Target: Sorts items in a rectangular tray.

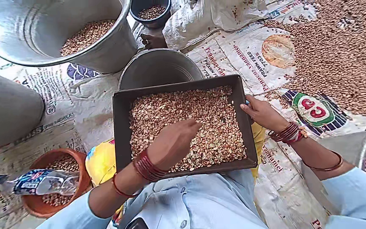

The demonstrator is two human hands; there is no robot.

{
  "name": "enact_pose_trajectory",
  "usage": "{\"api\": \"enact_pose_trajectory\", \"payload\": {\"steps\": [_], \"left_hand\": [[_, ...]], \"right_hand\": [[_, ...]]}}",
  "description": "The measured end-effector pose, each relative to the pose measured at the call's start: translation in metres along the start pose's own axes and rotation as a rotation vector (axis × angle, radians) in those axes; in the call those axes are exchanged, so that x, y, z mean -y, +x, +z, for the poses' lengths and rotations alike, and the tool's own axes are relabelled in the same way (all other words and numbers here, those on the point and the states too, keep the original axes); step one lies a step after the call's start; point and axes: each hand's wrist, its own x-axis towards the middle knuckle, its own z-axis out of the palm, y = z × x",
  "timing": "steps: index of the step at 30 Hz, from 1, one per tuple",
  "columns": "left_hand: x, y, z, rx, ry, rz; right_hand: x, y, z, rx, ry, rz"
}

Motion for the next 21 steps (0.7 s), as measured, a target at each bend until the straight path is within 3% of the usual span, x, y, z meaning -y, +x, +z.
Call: {"api": "enact_pose_trajectory", "payload": {"steps": [4,7,10,14,18,21], "left_hand": [[-0.065,0.040,0.050,0.291,-0.132,0.171],[-0.075,0.070,0.078,0.464,-0.163,0.074],[-0.044,0.093,0.078,0.330,-0.169,-0.157],[0.013,0.086,0.053,-0.039,-0.058,-0.457],[0.033,0.060,0.044,-0.357,0.028,-0.396],[0.020,0.048,0.056,-0.352,-0.021,-0.219]], "right_hand": [[-0.001,0.000,0.005,-0.037,0.045,-0.046],[0.002,-0.005,0.000,-0.005,0.014,-0.034],[0.004,-0.009,-0.008,-0.014,-0.147,-0.049],[0.004,-0.013,-0.010,-0.187,-0.298,-0.190],[0.004,-0.013,0.001,-0.372,-0.248,-0.486],[0.005,-0.016,0.021,-0.310,-0.222,-0.645]]}}
